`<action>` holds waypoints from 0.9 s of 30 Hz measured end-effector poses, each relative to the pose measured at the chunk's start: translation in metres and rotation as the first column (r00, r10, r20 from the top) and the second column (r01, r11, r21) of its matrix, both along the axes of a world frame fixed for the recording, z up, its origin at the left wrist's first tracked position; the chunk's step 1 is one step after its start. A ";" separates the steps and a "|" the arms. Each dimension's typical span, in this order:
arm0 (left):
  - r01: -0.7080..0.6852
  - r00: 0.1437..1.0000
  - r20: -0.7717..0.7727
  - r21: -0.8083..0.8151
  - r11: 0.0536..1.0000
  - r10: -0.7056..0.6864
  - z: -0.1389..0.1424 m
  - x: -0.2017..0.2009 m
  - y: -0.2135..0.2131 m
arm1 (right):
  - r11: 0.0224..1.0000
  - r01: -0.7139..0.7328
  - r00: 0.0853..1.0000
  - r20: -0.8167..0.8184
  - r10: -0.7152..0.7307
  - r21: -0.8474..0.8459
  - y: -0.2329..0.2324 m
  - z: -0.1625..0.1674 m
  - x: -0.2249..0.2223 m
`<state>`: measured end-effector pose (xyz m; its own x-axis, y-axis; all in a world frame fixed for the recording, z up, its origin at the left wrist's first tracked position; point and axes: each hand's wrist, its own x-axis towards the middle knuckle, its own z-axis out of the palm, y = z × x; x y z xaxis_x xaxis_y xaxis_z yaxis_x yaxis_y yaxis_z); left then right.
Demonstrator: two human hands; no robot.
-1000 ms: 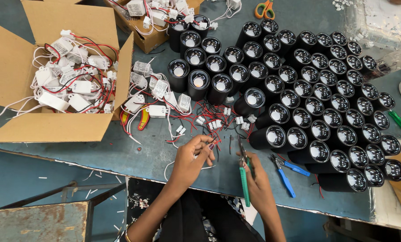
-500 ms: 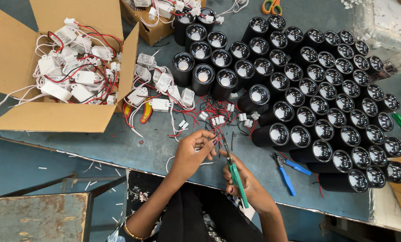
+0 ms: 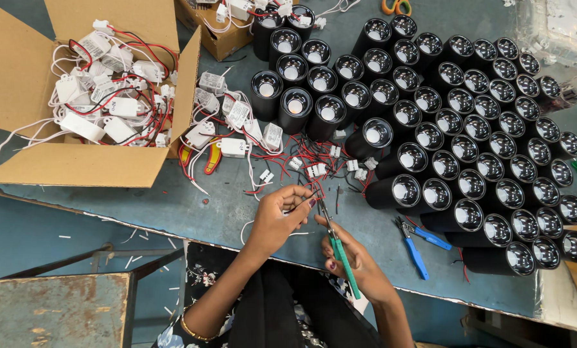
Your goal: The person takes LED driver units with red and black wires from a cardboard box, connects the wire ends into white connector blocks, and uses pliers to crimp or trim the wire ends. The wired connectors are attached to black cylindrical LED downlight housings arranged in rows on the work table.
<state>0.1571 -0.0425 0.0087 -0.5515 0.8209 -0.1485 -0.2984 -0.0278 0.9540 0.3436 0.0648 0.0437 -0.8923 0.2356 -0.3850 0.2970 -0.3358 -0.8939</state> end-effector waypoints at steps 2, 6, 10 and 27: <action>0.001 1.000 0.009 -0.005 1.000 -0.001 0.000 0.000 0.000 | 0.999 0.035 0.999 0.025 -0.034 -0.034 0.000 -0.001 0.001; 0.001 1.000 0.021 -0.022 1.000 0.000 -0.001 0.001 -0.001 | 0.985 0.059 0.997 -0.046 -0.067 -0.163 0.000 -0.007 0.000; -0.001 0.999 0.042 0.014 1.000 0.001 -0.002 0.001 -0.001 | 0.965 0.088 0.996 0.004 -0.090 -0.248 0.002 -0.012 0.000; 0.026 0.997 0.077 0.001 1.000 -0.026 0.000 -0.001 -0.003 | 0.997 0.021 0.997 -0.071 -0.015 0.074 -0.002 0.004 0.004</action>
<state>0.1562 -0.0459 0.0090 -0.5173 0.8345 -0.1898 -0.3712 -0.0190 0.9284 0.3472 0.0625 0.0481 -0.9118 0.2776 -0.3026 0.2275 -0.2720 -0.9350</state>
